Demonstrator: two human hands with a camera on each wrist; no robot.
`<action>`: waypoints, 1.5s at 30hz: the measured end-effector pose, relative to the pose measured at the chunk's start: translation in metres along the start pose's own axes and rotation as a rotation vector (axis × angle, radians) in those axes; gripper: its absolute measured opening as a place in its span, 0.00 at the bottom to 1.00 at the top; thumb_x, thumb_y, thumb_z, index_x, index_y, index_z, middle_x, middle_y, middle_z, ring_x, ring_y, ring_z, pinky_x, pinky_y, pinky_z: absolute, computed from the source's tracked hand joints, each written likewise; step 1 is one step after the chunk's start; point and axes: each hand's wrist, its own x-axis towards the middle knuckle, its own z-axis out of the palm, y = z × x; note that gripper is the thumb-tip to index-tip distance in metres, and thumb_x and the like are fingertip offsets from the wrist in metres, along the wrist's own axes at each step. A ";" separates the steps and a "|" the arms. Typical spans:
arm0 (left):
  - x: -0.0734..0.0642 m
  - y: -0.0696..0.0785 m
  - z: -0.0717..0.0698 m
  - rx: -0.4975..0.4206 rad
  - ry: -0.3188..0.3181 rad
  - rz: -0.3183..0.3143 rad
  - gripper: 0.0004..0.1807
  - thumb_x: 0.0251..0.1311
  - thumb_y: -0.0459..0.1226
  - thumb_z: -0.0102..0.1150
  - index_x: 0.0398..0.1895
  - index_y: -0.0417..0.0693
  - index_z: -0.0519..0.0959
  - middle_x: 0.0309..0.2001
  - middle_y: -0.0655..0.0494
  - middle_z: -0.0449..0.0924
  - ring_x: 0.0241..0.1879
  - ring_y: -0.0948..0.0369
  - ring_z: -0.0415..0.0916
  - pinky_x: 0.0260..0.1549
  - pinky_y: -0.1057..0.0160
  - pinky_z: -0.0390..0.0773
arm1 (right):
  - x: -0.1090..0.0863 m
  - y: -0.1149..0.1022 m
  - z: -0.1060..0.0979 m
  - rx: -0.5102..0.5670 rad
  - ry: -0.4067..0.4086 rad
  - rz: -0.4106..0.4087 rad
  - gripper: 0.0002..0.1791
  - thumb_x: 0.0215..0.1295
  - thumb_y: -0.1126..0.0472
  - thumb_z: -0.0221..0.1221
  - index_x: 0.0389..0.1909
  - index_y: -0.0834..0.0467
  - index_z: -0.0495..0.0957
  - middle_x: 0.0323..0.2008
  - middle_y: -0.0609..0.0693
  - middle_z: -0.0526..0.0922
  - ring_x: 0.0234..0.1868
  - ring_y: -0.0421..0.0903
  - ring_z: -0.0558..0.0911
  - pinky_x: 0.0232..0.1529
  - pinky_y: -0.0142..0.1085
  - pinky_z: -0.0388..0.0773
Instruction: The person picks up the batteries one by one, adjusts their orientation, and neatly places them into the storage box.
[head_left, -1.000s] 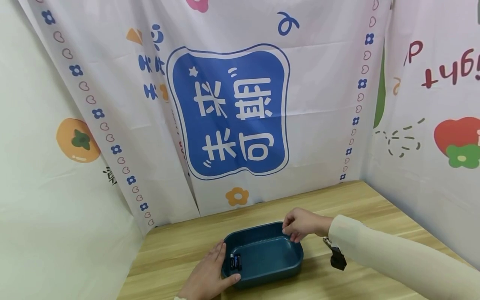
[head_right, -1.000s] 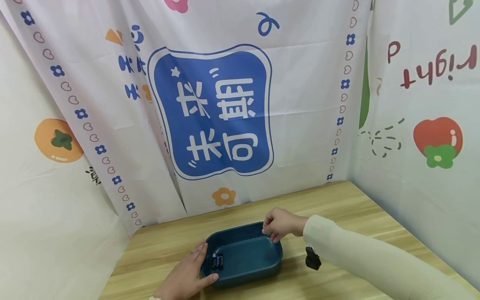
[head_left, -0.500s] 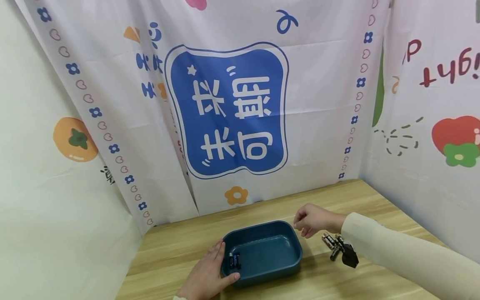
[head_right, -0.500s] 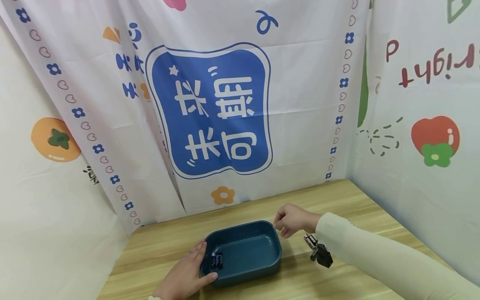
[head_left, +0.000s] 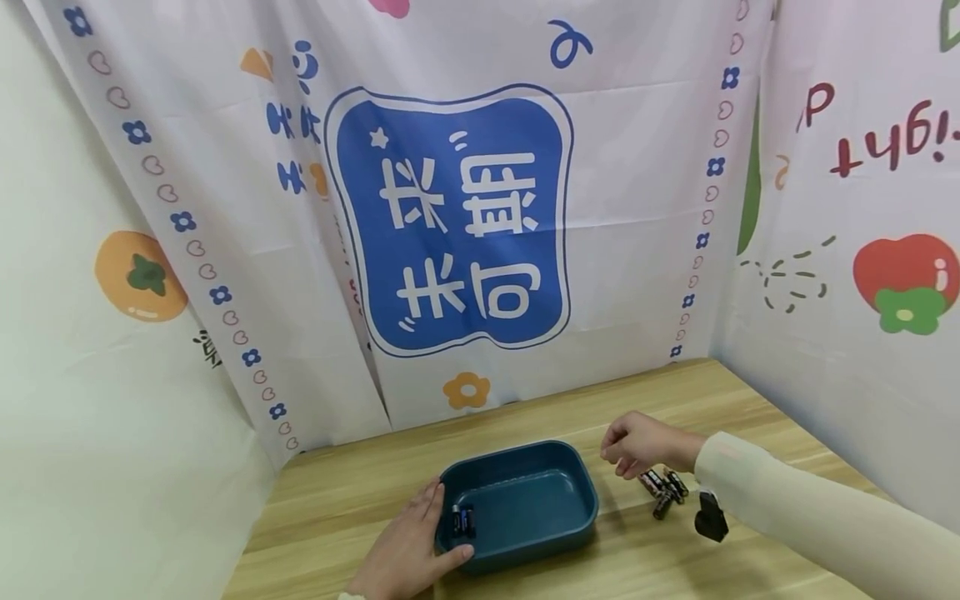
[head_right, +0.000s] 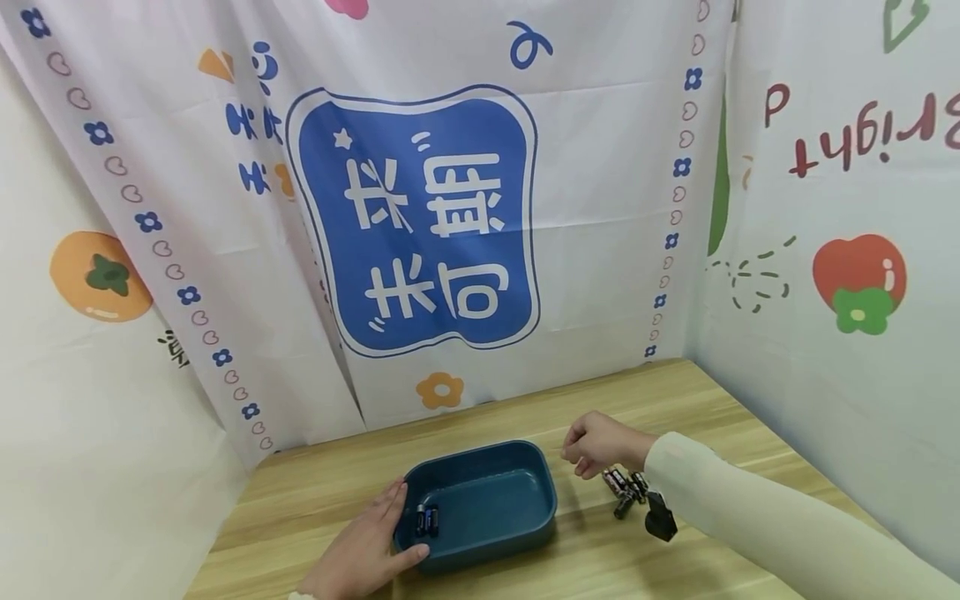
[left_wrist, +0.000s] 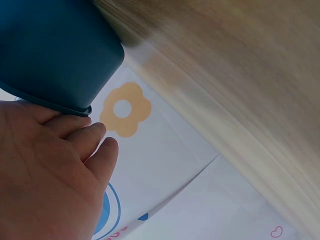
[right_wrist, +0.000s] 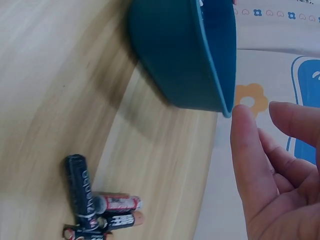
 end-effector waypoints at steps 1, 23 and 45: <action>0.000 0.000 0.000 0.002 0.002 0.002 0.58 0.57 0.75 0.37 0.75 0.36 0.53 0.75 0.43 0.47 0.72 0.46 0.51 0.65 0.43 0.58 | -0.001 0.002 -0.001 0.000 0.003 0.005 0.04 0.64 0.66 0.62 0.35 0.65 0.79 0.28 0.59 0.80 0.26 0.49 0.83 0.30 0.45 0.84; 0.003 0.001 0.000 -0.029 -0.028 -0.019 0.59 0.56 0.75 0.38 0.75 0.37 0.53 0.76 0.43 0.47 0.72 0.45 0.50 0.65 0.41 0.57 | -0.016 0.042 -0.028 0.008 0.083 0.067 0.09 0.65 0.67 0.59 0.40 0.70 0.77 0.32 0.60 0.81 0.28 0.50 0.83 0.29 0.42 0.84; 0.002 0.001 -0.004 -0.061 -0.055 -0.012 0.57 0.59 0.73 0.40 0.75 0.35 0.53 0.75 0.41 0.47 0.71 0.43 0.51 0.64 0.39 0.57 | -0.025 0.070 -0.048 -0.083 0.192 0.176 0.05 0.62 0.71 0.60 0.36 0.68 0.73 0.32 0.58 0.79 0.27 0.49 0.81 0.27 0.40 0.83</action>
